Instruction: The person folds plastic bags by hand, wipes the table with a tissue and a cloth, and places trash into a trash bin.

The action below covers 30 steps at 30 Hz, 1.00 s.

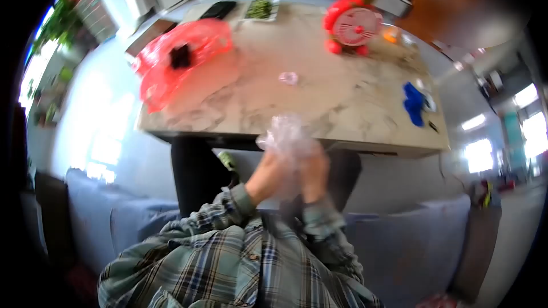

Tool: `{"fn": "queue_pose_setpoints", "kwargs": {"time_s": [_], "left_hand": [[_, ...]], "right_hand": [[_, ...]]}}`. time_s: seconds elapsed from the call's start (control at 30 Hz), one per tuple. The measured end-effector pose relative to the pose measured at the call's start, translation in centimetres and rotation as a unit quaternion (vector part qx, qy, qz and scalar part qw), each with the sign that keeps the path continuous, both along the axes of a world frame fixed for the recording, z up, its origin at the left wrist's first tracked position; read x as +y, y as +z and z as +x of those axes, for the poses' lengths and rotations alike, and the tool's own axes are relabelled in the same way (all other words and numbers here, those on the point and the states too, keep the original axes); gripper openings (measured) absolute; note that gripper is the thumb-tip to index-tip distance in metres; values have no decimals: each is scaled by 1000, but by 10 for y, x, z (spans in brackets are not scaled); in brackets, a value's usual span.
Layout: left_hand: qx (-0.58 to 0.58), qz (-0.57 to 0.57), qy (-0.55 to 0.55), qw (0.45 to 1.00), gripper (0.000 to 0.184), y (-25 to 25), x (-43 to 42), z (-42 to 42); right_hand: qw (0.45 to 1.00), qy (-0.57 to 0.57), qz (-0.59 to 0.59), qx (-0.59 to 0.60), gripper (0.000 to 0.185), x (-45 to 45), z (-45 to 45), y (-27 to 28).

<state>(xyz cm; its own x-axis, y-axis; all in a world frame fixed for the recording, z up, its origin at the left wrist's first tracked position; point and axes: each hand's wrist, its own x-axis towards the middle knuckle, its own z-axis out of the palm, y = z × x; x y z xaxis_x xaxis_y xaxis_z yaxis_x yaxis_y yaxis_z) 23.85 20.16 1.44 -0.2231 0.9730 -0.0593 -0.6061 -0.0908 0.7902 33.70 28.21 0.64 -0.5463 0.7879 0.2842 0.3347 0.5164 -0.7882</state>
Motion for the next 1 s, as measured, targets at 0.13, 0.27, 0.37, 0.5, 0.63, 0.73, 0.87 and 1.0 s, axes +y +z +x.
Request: {"fn": "queue_pose_setpoints", "kwargs": {"time_s": [0.13, 0.27, 0.37, 0.5, 0.63, 0.73, 0.87, 1.0], "left_hand": [[6, -14, 138, 990, 31, 33, -5, -25], [-1, 102, 191, 976, 28, 6, -16, -92], [15, -42, 362, 931, 14, 23, -39, -157], [239, -90, 439, 862, 15, 17, -42, -232], [765, -190, 385, 480, 23, -51, -13, -307], [759, -414, 260, 429, 49, -106, -8, -306], [735, -414, 225, 488, 23, -86, -13, -286], [815, -303, 243, 430, 25, -67, -1, -286]], "right_hand": [[986, -12, 158, -50, 29, -50, -45, 20], [935, 86, 345, -9, 29, -66, -30, 67], [896, 140, 412, -87, 19, -46, 20, 61], [878, 196, 350, -260, 13, 27, 98, 29], [915, 162, 198, -312, 11, 62, 127, -5], [910, 177, 173, -332, 13, 74, 115, 4], [911, 226, 58, -341, 13, 108, 111, 5], [898, 262, -30, -351, 14, 132, 92, 5]]}}
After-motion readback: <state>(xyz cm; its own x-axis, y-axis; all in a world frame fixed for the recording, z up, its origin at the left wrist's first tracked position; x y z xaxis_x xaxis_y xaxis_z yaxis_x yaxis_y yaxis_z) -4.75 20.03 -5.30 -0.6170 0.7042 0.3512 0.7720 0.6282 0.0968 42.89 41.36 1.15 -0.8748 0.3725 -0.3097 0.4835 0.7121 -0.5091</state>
